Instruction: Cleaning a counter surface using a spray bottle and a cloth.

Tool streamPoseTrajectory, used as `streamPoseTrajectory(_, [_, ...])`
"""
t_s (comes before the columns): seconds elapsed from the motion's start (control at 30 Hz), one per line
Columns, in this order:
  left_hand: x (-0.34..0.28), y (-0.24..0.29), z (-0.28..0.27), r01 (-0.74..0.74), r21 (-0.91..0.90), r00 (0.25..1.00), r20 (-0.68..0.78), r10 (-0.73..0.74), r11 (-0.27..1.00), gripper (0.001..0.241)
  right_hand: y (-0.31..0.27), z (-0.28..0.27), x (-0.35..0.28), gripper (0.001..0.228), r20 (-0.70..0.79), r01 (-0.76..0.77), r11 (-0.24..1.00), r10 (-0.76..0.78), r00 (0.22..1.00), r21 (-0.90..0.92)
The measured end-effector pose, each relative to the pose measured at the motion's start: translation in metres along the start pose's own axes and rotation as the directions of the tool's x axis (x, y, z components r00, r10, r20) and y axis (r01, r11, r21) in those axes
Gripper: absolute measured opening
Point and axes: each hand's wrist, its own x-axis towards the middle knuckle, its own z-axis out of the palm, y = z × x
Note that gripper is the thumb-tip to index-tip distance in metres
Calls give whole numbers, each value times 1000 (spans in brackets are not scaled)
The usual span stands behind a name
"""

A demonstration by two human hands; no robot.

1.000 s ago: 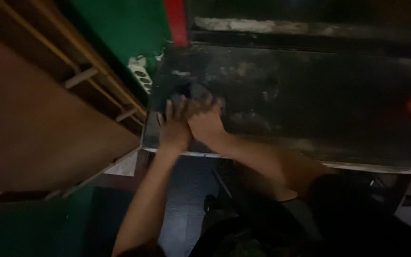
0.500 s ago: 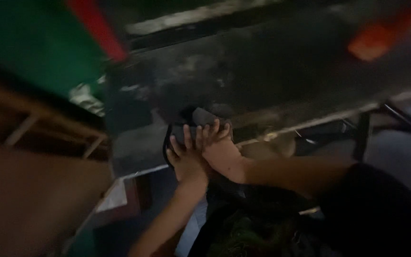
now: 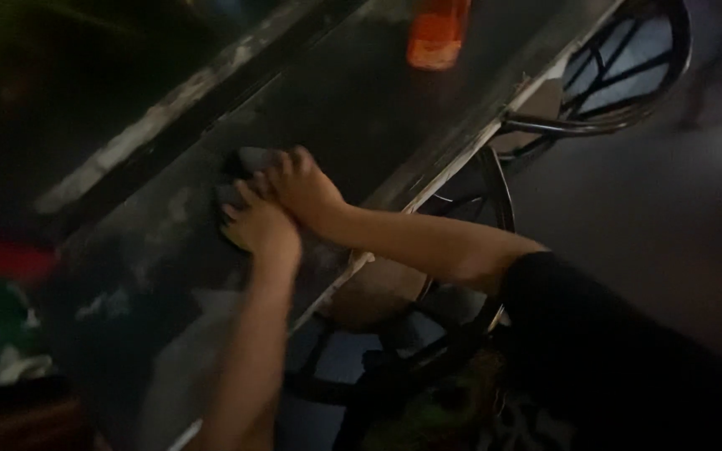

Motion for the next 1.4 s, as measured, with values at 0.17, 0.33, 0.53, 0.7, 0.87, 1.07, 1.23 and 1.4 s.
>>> streamPoseTrajectory(0.17, [-54, 71, -25, -144, -81, 984, 95, 151, 986, 93, 46, 15, -78, 81, 153, 1, 999, 5, 988, -39])
streamPoseTrajectory(0.33, [3, 117, -34, -191, 230, 980, 107, 170, 954, 93, 110, 41, -44, 79, -13, 60, 992, -59, 998, 112])
streamPoseTrajectory(0.53, [78, 156, -84, 122, -40, 990, 69, -119, 992, 99, 174, 60, 29, 85, 99, 30, 978, -51, 994, 207])
streamPoseTrajectory(0.7, [29, 188, -25, 21, 101, 986, -167, -4, 995, 100, 219, 29, -47, 89, 268, 241, 971, -234, 935, 8])
streamPoseTrajectory(0.87, [-32, 248, -28, 41, 92, 999, -24, -39, 995, 92, 232, 73, -108, 87, 184, 375, 927, -372, 910, 16])
streamPoseTrajectory(1.07, [54, 228, -48, 63, -42, 983, -170, -69, 997, 96, 239, 78, -22, 88, 153, 276, 954, -257, 954, -116])
streamPoseTrajectory(1.23, [68, 218, -73, 184, -223, 978, 141, -156, 957, 100, 226, 89, 5, 91, 75, 252, 957, -244, 967, -144])
streamPoseTrajectory(1.4, [-15, 248, -28, 58, 13, 998, -22, -58, 998, 96, 242, 18, -91, 92, 372, 294, 953, -298, 879, 69])
